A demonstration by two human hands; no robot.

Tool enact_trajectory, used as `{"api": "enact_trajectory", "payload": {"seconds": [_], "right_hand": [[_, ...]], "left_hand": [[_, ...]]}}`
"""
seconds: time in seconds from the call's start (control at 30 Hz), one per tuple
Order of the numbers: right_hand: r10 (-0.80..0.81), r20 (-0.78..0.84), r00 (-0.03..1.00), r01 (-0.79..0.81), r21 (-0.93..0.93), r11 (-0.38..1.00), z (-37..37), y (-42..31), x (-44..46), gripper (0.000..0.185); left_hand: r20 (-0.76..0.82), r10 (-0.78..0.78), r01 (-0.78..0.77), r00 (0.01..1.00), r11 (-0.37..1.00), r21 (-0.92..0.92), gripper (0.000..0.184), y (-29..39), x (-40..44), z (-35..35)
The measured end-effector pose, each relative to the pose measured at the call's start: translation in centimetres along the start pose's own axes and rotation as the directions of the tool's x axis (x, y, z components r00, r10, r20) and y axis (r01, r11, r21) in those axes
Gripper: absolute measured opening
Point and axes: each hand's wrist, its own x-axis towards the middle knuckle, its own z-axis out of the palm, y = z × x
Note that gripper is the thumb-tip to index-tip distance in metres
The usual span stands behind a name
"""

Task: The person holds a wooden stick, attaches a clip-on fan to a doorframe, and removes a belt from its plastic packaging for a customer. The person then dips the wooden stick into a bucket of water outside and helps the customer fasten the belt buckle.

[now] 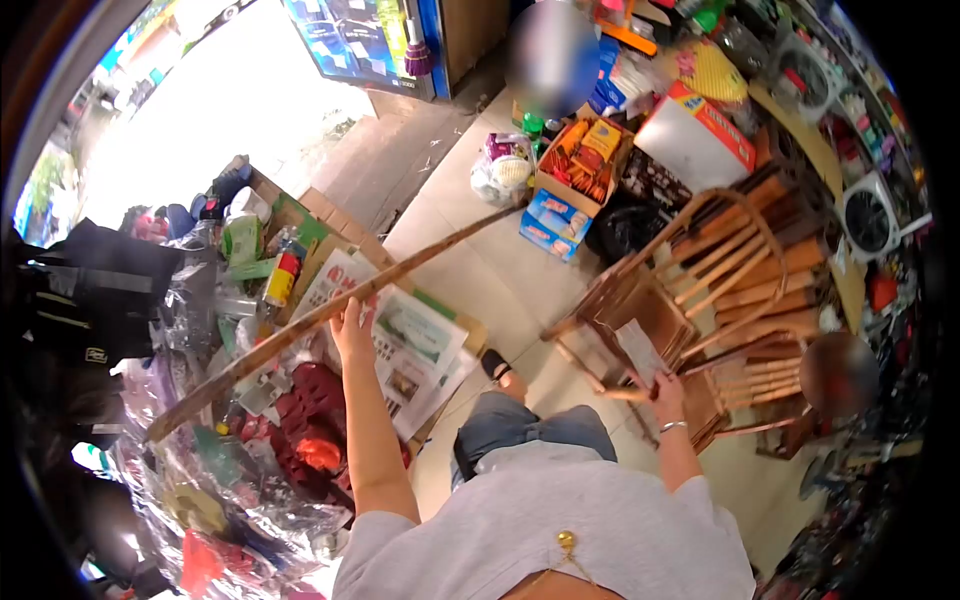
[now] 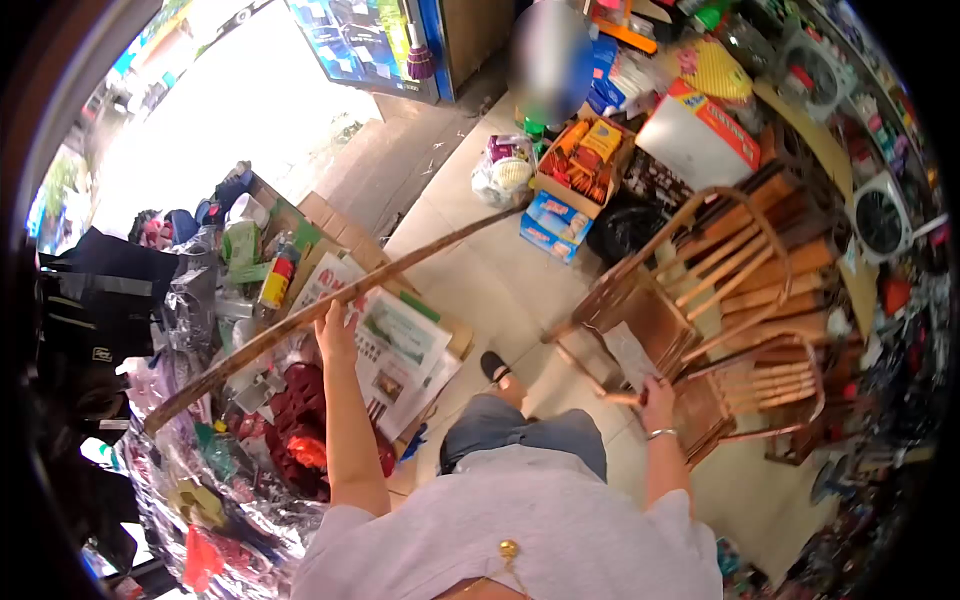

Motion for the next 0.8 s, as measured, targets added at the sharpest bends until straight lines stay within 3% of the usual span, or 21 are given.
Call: {"api": "enact_trajectory", "payload": {"seconds": [0.03,0.17,0.37,0.43,0.57,0.63,0.67,0.73,0.8], "right_hand": [[-0.047,0.026,0.999,0.047,0.015,0.999,1.1,-1.4,1.2,0.011],[0.193,0.189,0.963,-0.166,-0.147,0.975,9.2,-4.1,3.7,0.004],[0.266,0.329,0.906,-0.069,-0.506,0.860,17.9,-10.0,10.7,0.006],[0.380,0.349,0.857,-0.029,-0.703,0.710,21.9,-12.6,14.6,0.007],[0.384,0.501,0.775,0.166,-0.748,0.642,33.2,-15.9,23.8,0.006],[0.439,0.547,0.713,0.152,-0.731,0.665,40.1,-18.8,26.3,0.008],[0.411,0.645,0.644,0.262,-0.691,0.673,42.6,-19.4,29.2,0.008],[0.339,0.680,0.651,0.347,-0.663,0.664,49.0,-24.5,27.8,0.006],[0.278,0.730,0.624,0.316,-0.561,0.765,52.5,-26.8,30.8,0.005]], "left_hand": [[0.019,-0.002,0.003,1.000,0.999,-0.050,0.047,-1.1,0.6,0.2],[-0.144,-0.027,0.010,0.989,0.992,-0.124,0.046,-4.3,3.4,2.0],[-0.337,-0.015,-0.053,0.941,0.980,-0.193,0.032,-6.8,5.0,5.8],[-0.411,-0.021,-0.084,0.912,0.968,-0.237,0.028,-7.4,6.3,6.4],[-0.526,0.147,-0.282,0.838,0.941,-0.186,0.014,-6.4,9.9,9.3],[-0.510,0.317,-0.397,0.800,0.916,-0.052,0.015,-5.5,12.3,11.2],[-0.525,0.373,-0.444,0.765,0.896,-0.012,0.019,-4.3,13.7,12.5],[-0.546,0.385,-0.474,0.744,0.880,-0.024,0.022,-1.6,15.2,15.4],[-0.592,0.431,-0.558,0.681,0.829,-0.038,0.025,1.0,16.7,18.0]]}}
